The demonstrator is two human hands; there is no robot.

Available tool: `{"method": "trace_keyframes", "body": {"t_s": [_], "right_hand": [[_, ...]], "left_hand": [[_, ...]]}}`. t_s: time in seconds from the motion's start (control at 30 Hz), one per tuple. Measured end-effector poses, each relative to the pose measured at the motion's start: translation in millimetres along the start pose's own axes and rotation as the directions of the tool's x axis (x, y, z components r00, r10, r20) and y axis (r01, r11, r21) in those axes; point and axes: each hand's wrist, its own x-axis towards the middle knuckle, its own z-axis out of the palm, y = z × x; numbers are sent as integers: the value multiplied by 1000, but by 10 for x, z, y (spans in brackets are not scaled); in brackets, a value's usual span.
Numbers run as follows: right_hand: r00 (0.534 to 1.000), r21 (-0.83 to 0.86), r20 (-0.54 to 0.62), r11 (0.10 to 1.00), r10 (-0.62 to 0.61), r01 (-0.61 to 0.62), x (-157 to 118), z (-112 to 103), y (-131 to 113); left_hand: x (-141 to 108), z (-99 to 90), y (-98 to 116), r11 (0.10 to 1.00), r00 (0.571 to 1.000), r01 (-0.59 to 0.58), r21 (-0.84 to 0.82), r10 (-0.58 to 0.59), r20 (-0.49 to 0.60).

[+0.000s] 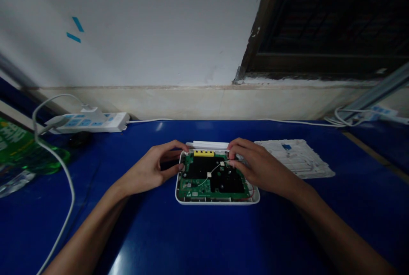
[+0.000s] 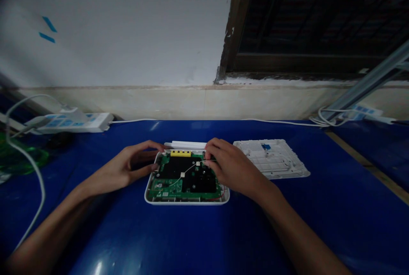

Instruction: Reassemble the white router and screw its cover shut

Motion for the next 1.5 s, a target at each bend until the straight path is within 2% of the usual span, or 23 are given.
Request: {"method": "trace_keyframes", "body": {"t_s": [0.17, 0.43, 0.6, 0.7, 0.8, 0.9, 1.07, 1.3, 1.5], "right_hand": [[1000, 0, 12, 1000, 16, -16, 5, -7, -2], [1000, -17, 3, 1000, 9, -9, 15, 11, -2], [1000, -74, 17, 997, -20, 21, 21, 7, -21], [999, -92, 20, 995, -25, 26, 22, 10, -31], [1000, -85, 19, 996, 5, -3, 13, 18, -33], [1000, -84, 7, 996, 18, -17, 5, 26, -28], [1000, -54, -6, 998, 30, -30, 9, 22, -29], [1000, -38, -5, 999, 17, -18, 14, -2, -58], [1000, -38, 6, 999, 21, -21, 8, 9, -26]], "left_hand": [[32, 9, -56, 985, 997, 68, -157, -75, -34], [26, 39, -23, 978, 996, 84, -189, -90, -24], [23, 28, -39, 998, 999, 14, -61, -17, -38], [11, 17, 3, 999, 1000, -24, -44, 24, 9], [-12, 6, 51, 998, 998, -18, -59, 21, 53], [-34, -1, 68, 1000, 997, -29, -5, 29, 67], [-50, -3, 68, 993, 995, -75, 87, 69, 67], [-41, 38, 95, 990, 997, -71, 119, 69, 17], [-39, 68, 79, 970, 996, -90, 226, 94, -7]]}}
